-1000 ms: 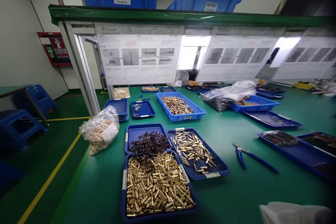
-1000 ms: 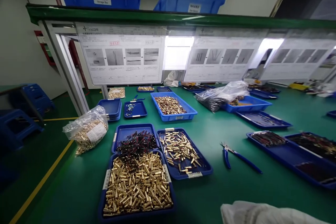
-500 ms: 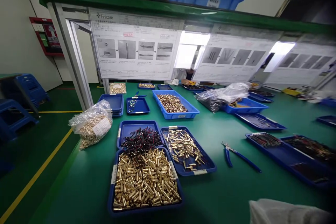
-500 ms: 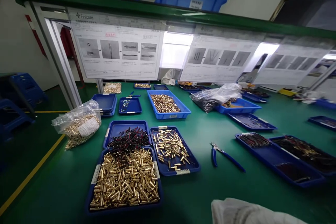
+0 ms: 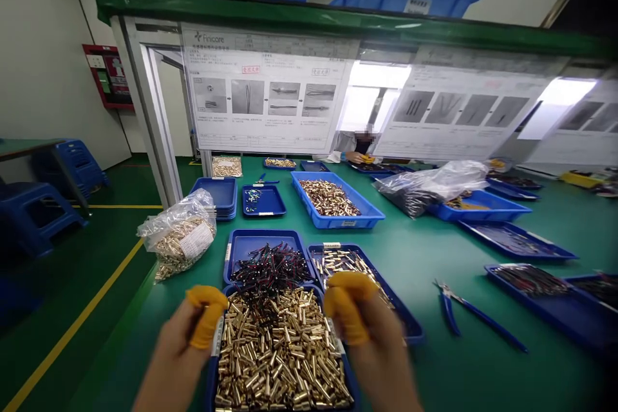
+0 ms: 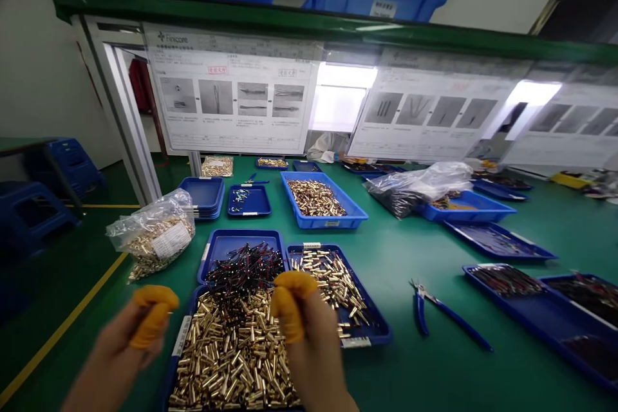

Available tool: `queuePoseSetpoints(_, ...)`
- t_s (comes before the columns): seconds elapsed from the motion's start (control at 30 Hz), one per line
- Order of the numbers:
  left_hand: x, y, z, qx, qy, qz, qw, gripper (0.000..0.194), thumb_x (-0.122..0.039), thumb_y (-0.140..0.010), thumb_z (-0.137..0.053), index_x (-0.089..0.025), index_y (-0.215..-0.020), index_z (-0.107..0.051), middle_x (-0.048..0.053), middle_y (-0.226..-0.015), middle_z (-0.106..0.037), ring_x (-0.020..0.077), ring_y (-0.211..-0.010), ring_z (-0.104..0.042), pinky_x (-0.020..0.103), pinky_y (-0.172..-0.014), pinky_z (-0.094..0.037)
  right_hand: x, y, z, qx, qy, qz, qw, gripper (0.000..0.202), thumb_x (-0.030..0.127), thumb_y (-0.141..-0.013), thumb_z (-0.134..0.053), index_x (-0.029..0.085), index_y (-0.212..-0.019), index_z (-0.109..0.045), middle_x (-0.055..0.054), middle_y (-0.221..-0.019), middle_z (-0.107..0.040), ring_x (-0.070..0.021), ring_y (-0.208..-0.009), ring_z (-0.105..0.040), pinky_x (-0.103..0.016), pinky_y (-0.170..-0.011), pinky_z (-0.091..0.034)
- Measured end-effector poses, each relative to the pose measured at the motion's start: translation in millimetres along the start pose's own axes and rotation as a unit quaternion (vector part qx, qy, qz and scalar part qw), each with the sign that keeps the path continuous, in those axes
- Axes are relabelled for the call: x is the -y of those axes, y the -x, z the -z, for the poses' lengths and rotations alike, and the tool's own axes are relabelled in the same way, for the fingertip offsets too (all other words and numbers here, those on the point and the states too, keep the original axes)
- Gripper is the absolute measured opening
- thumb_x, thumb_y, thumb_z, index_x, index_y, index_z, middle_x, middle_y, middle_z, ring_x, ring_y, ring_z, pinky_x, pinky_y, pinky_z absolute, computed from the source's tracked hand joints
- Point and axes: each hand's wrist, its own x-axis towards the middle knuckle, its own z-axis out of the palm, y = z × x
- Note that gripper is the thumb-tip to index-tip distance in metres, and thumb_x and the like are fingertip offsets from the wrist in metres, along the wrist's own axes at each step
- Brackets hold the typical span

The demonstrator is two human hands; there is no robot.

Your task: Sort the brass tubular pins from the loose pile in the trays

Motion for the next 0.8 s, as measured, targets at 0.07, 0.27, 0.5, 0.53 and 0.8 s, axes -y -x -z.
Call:
queuePoseSetpoints(0.07,4,-14,-28.4,0.083,0.033,0.038,0.995,0.019,-0.033,-0.078,-0.056,-0.019,-0.091,-0.057,-0.005,-0.058,-0.051,0.0110,-0.048,-0.047,0.021,-0.045,-0.038,-20,0,-20,0.071,0.024,-0.029,0.997,0.014,0.026,-0.088,-0.043,0.020,-0.081,-0.054,0.003,-0.060,-0.051,-0.0118,-0.049,-0.047,-0.022,-0.045,-0.040)
queuePoseSetpoints(0.27,30,-23,-67.5,0.179,0.132,0.095,0.970,0.020,-0.029,-0.068,-0.064,-0.019,-0.083,-0.056,0.000,-0.068,-0.062,0.0172,-0.067,-0.059,0.030,-0.068,-0.045,-56,18,-39,0.197,0.115,-0.063,0.972,0.016,0.019,-0.085,-0.040,0.019,-0.081,-0.055,-0.006,-0.071,-0.064,-0.0178,-0.061,-0.058,-0.025,-0.055,-0.043)
queuePoseSetpoints(0.5,30,-19,-64.4,0.189,0.112,0.096,0.971,0.013,-0.031,-0.075,-0.060,-0.019,-0.079,-0.057,0.000,-0.064,-0.062,0.0169,-0.064,-0.060,0.029,-0.065,-0.047,-47,23,-38,0.244,0.118,-0.062,0.961,0.017,0.020,-0.085,-0.039,0.019,-0.080,-0.055,-0.007,-0.072,-0.065,-0.0187,-0.062,-0.060,-0.026,-0.055,-0.044)
queuePoseSetpoints(0.53,30,-18,-64.8,0.194,0.115,0.093,0.970,0.011,-0.029,-0.075,-0.059,-0.019,-0.078,-0.057,-0.001,-0.064,-0.062,0.0164,-0.064,-0.059,0.028,-0.065,-0.046,-45,23,-38,0.250,0.115,-0.066,0.959,0.017,0.019,-0.085,-0.039,0.020,-0.081,-0.055,-0.007,-0.073,-0.065,-0.0189,-0.062,-0.060,-0.026,-0.055,-0.044)
queuePoseSetpoints(0.8,36,-16,-63.8,0.204,0.091,0.074,0.972,0.007,-0.016,-0.076,-0.051,-0.019,-0.079,-0.057,-0.002,-0.063,-0.061,0.0156,-0.062,-0.059,0.026,-0.063,-0.046,-43,21,-38,0.280,0.110,-0.068,0.951,0.016,0.019,-0.084,-0.040,0.020,-0.073,-0.052,-0.003,-0.063,-0.060,-0.0163,-0.055,-0.055,-0.023,-0.051,-0.041)
